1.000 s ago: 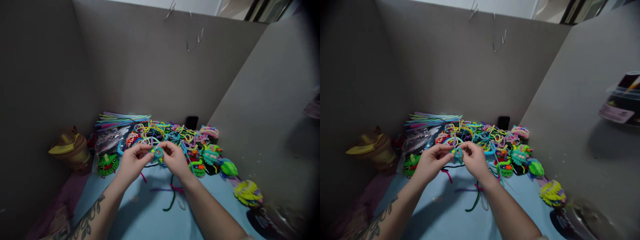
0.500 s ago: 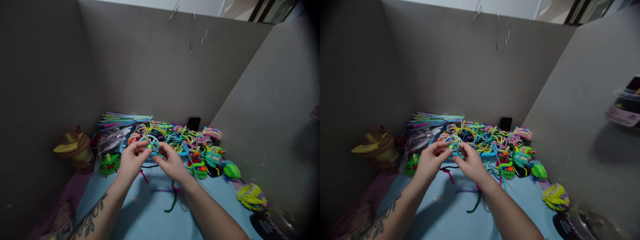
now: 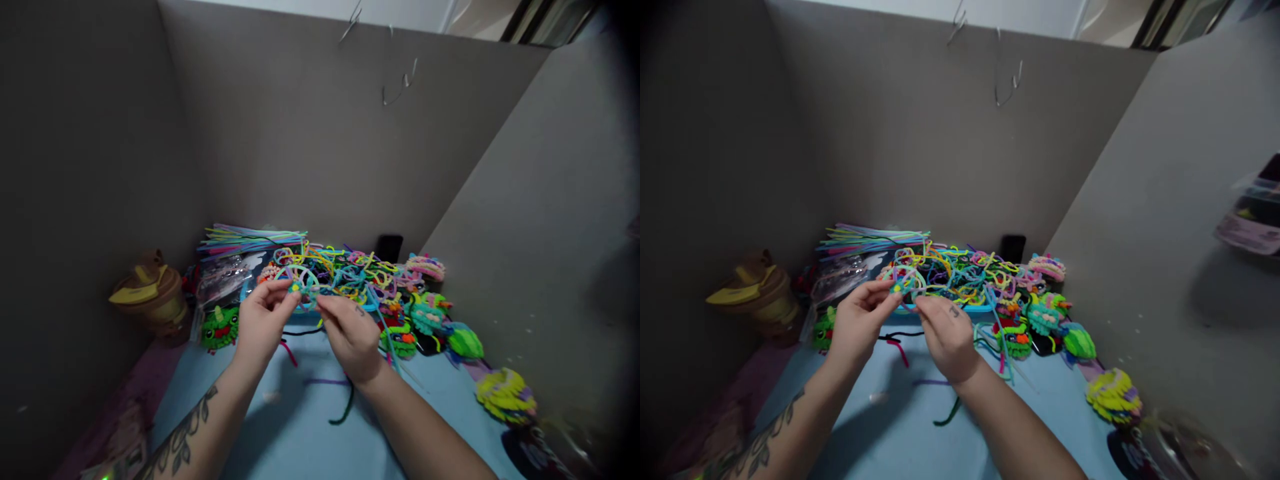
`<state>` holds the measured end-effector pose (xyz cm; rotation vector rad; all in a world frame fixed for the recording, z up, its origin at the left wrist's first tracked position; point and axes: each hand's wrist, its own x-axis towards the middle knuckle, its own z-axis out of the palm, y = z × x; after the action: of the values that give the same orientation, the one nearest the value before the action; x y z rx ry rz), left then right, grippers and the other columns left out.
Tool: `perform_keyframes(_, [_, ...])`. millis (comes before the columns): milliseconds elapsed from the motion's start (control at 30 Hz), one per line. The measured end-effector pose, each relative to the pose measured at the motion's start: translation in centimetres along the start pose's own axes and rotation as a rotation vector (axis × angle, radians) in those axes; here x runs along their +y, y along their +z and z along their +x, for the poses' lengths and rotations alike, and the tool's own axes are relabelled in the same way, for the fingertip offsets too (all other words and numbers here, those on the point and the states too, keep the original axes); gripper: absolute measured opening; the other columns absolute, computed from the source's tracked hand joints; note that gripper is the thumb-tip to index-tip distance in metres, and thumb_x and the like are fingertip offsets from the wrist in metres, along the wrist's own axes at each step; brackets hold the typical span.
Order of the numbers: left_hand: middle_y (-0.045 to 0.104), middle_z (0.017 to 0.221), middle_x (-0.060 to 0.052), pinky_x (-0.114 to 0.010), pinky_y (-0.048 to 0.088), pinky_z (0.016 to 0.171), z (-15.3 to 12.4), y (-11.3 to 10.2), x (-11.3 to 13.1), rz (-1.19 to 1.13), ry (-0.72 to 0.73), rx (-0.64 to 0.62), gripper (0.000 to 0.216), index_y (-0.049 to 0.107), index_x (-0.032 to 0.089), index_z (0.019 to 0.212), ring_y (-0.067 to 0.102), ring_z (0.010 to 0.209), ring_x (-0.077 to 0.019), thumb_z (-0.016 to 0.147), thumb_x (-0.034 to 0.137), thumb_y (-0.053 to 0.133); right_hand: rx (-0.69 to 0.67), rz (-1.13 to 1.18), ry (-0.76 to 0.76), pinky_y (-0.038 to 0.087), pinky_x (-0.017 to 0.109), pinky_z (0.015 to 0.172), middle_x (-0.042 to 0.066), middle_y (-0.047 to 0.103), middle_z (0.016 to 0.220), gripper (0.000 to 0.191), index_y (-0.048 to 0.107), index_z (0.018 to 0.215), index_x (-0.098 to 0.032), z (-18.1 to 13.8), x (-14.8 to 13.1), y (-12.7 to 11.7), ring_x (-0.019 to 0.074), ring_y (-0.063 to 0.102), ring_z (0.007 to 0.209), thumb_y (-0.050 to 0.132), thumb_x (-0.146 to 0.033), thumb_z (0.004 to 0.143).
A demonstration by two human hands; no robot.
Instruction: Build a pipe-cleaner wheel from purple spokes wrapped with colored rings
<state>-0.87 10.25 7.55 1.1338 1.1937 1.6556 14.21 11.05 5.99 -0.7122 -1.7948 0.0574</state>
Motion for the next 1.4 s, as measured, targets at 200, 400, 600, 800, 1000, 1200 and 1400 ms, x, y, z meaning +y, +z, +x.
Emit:
perform_keyframes(200, [0.062, 0.064, 0.002, -0.02, 0.041, 0.054, -0.2, 0.2, 0.4, 0.027, 0.027, -0.025, 0.027, 0.066, 0.016, 0.089, 0.053, 0.057, -0.0096, 0.065, 0.026, 0.073, -0.149, 0.185, 0.002, 0.055, 0.029, 0.068, 0.002, 0.071, 0.079, 0.018, 0.066, 0.093, -0.025, 0.9, -1.5, -0.4, 0.0151, 0.067, 0.074, 0.054, -0.015, 0.085])
perform_keyframes(400, [0.061, 0.066, 0.001, -0.02, 0.04, 0.054, 0.0, -0.1, 0.2, 0.125, 0.098, 0.023, 0.023, 0.067, 0.016, 0.087, 0.051, 0.058, -0.0096, 0.068, 0.027, 0.072, -0.309, 0.361, -0.131, 0.055, 0.028, 0.07, 0.003, 0.07, 0.077, 0.026, 0.063, 0.098, -0.024, 1.8, -2.8, -2.7, 0.0149, 0.066, 0.077, 0.05, -0.006, 0.083])
perform_keyframes(600, [0.061, 0.064, 0.002, -0.021, 0.041, 0.055, 0.3, -0.2, -0.1, 0.077, 0.036, -0.004, 0.026, 0.067, 0.016, 0.088, 0.053, 0.057, -0.01, 0.066, 0.028, 0.073, -0.186, 0.522, 0.133, 0.056, 0.033, 0.065, 0.006, 0.071, 0.084, 0.021, 0.065, 0.096, -0.025, 1.2, -2.1, -2.9, 0.0185, 0.067, 0.073, 0.058, -0.04, 0.084])
perform_keyframes(800, [0.065, 0.064, 0.001, -0.021, 0.046, 0.059, 0.3, 0.2, -0.1, -0.056, -0.082, -0.006, 0.033, 0.066, 0.014, 0.088, 0.06, 0.06, -0.0109, 0.059, 0.026, 0.077, 0.104, 0.6, 0.547, 0.053, 0.027, 0.053, 0.006, 0.068, 0.089, 0.021, 0.055, 0.096, -0.022, 0.9, -0.3, -0.2, 0.0129, 0.061, 0.058, 0.049, -0.04, 0.088])
perform_keyframes(1000, [0.069, 0.073, -0.002, -0.024, 0.049, 0.067, 0.1, 0.4, -0.3, -0.061, -0.041, 0.047, 0.033, 0.066, 0.014, 0.09, 0.063, 0.067, -0.0127, 0.061, 0.026, 0.077, -0.024, 0.46, 0.521, 0.052, 0.027, 0.059, 0.004, 0.065, 0.081, 0.018, 0.058, 0.089, -0.021, 1.3, -0.5, 0.3, 0.0149, 0.062, 0.065, 0.058, -0.036, 0.081])
perform_keyframes(1200, [0.07, 0.081, -0.005, -0.024, 0.05, 0.069, -0.6, 0.9, -0.3, 0.044, 0.029, 0.076, 0.026, 0.068, 0.014, 0.087, 0.064, 0.073, -0.0144, 0.064, 0.027, 0.075, -0.09, 0.332, 0.642, 0.052, 0.025, 0.056, 0.002, 0.067, 0.079, 0.024, 0.059, 0.091, -0.02, 1.0, -1.2, 1.2, 0.0151, 0.063, 0.065, 0.068, -0.022, 0.068])
perform_keyframes(1400, [0.07, 0.077, -0.003, -0.024, 0.051, 0.069, -0.4, 0.8, -0.1, -0.05, -0.02, 0.069, 0.025, 0.067, 0.014, 0.085, 0.064, 0.071, -0.0134, 0.066, 0.028, 0.074, -0.055, 0.14, 0.385, 0.053, 0.031, 0.075, 0.006, 0.07, 0.088, 0.021, 0.067, 0.094, -0.021, 0.8, -1.3, 1.0, 0.0173, 0.065, 0.079, 0.055, -0.014, 0.079])
